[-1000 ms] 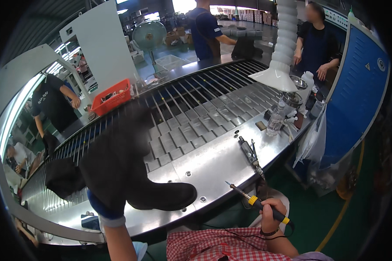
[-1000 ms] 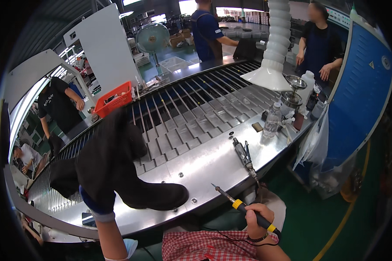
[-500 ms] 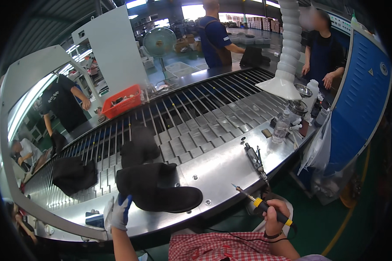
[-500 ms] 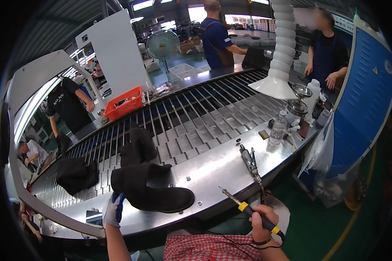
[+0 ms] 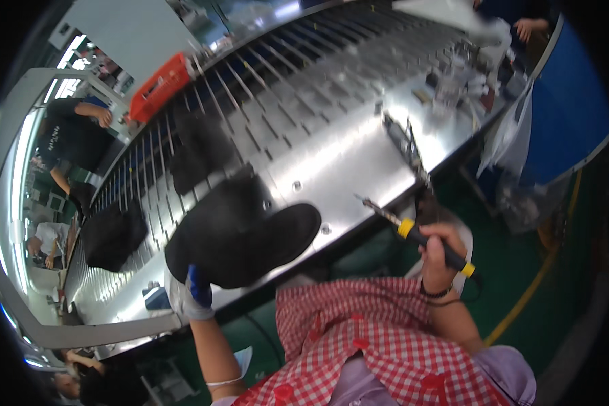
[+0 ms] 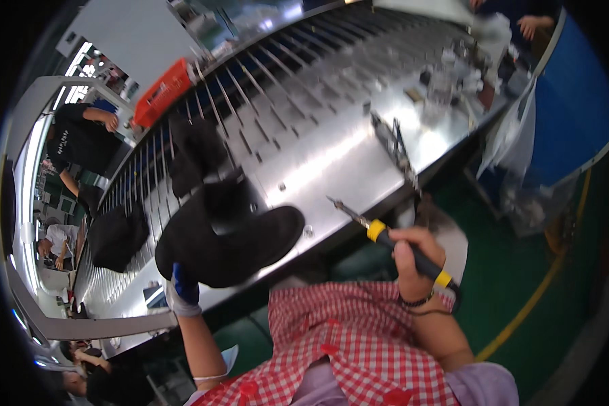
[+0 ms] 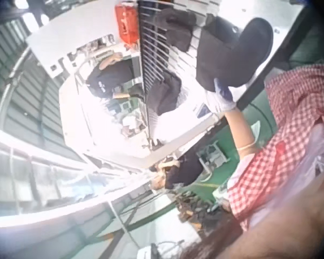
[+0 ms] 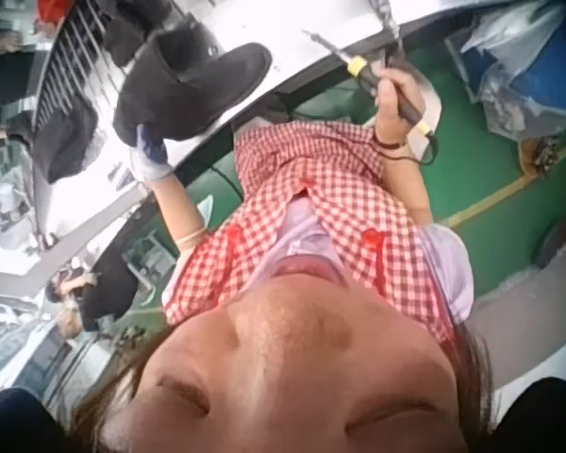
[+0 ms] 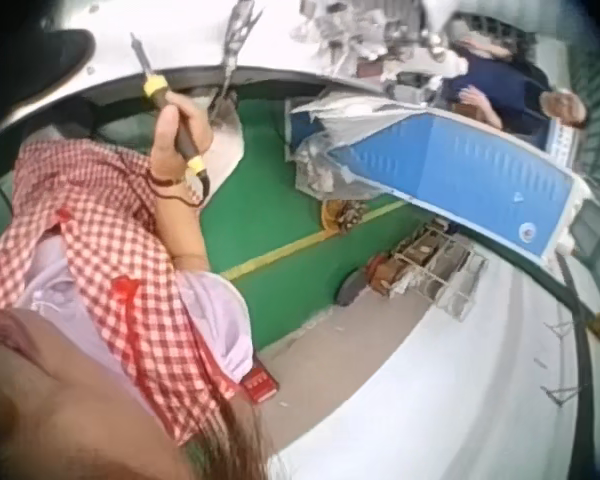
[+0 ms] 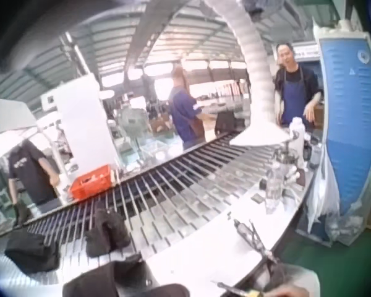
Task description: The person uses a soldering iron to apply heat to the sole of a black boot held in their left hand. They work on multiple boots sequentially, moving them along a metal conveyor belt in a factory setting. The person also uses a pneumatic tool on the boot soles during the process.
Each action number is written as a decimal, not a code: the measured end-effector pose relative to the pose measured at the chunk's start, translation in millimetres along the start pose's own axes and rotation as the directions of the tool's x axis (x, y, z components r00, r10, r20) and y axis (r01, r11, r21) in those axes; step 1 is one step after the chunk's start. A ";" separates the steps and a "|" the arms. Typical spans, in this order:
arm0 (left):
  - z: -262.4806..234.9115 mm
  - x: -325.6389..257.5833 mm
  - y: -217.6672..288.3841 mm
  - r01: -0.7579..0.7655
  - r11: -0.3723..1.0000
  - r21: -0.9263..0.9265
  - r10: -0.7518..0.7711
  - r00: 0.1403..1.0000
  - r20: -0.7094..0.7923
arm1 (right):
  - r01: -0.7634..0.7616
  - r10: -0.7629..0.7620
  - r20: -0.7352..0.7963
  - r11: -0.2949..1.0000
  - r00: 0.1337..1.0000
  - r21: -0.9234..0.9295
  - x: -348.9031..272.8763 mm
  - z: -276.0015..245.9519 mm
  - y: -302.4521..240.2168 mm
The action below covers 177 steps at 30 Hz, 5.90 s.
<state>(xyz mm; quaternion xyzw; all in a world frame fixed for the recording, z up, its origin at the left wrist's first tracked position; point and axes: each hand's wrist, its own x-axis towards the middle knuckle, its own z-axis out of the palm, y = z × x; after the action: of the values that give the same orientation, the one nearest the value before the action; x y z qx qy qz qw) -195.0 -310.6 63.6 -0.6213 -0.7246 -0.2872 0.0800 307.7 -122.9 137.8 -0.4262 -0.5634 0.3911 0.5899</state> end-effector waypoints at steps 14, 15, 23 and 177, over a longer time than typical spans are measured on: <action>11.8 71.6 122.5 0.327 0.042 -0.944 -0.655 0.722 0.221 | 0.450 -0.431 0.168 0.888 0.887 -0.095 35.0 45.1 32.8; 12.4 70.0 122.0 0.326 0.043 -0.945 -0.657 0.722 0.218 | 0.446 -0.426 0.177 0.890 0.887 -0.095 38.0 47.9 33.8; 12.7 61.5 113.7 0.316 0.055 -0.947 -0.666 0.718 0.201 | 0.437 -0.418 0.188 0.896 0.889 -0.076 46.7 68.2 45.0; 86.6 63.7 239.4 0.086 -0.538 -0.838 -0.550 0.718 0.427 | 0.252 -0.258 0.263 0.966 0.930 0.058 38.2 30.6 36.4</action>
<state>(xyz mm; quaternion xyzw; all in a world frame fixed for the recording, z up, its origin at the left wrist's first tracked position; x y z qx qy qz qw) 38.7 -196.4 98.3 -0.0567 -0.3046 -0.8326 -0.4591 280.1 -73.0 116.2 -0.2856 -0.6841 0.3718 0.5588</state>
